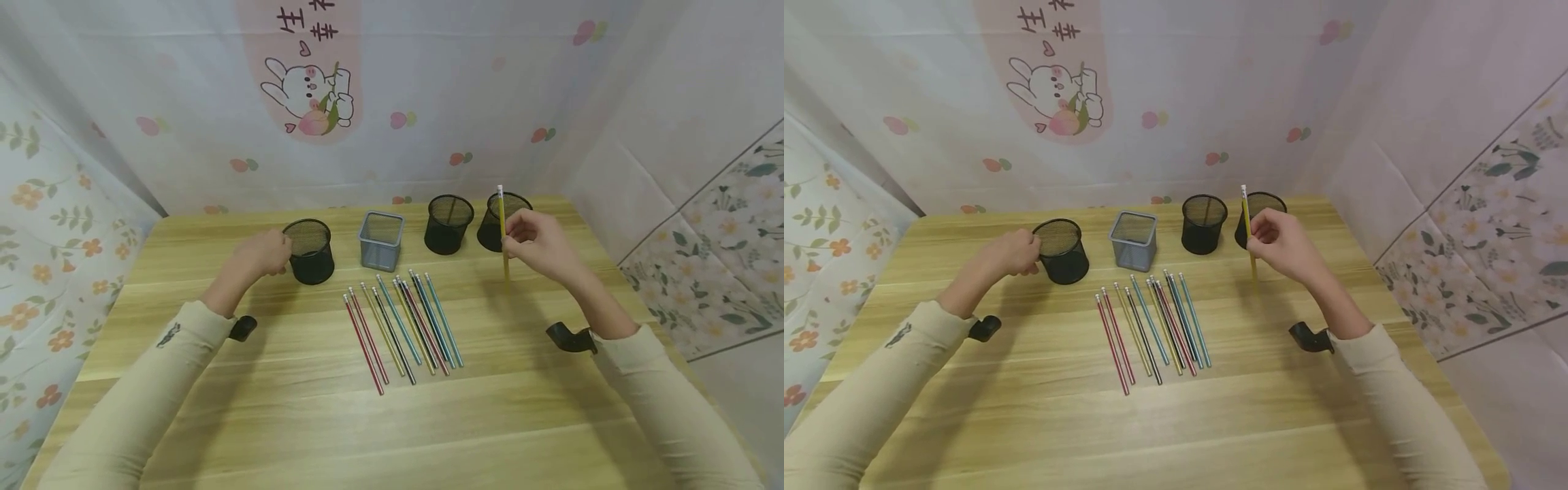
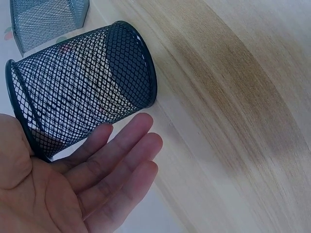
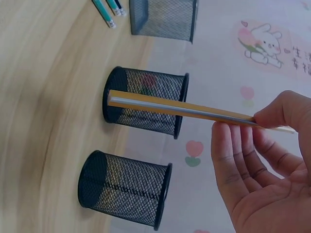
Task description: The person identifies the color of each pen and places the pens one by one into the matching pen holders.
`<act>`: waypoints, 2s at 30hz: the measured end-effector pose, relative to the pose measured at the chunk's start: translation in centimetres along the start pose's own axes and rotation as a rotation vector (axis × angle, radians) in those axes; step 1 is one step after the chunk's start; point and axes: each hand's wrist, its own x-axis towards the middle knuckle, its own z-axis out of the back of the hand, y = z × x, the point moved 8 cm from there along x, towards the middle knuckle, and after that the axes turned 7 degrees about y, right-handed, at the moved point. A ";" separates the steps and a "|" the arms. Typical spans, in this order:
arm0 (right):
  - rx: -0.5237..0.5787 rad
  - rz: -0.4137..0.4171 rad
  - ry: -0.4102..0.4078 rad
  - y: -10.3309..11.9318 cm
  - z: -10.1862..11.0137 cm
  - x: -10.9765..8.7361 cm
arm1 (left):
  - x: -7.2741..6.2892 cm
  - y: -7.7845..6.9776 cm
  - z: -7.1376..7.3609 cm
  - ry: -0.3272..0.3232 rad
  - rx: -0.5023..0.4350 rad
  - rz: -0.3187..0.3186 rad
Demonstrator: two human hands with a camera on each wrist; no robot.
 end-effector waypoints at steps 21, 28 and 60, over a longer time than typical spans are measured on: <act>0.001 0.061 -0.119 0.7 3.3 0.7 | -0.2 0.0 0.1 -0.022 -0.018 0.012; -0.003 0.085 -0.236 0.7 4.7 0.5 | -0.2 0.2 0.1 -0.026 -0.021 0.028; 0.159 0.157 -0.454 -1.0 7.3 0.7 | -0.1 0.3 0.0 -0.007 -0.050 0.037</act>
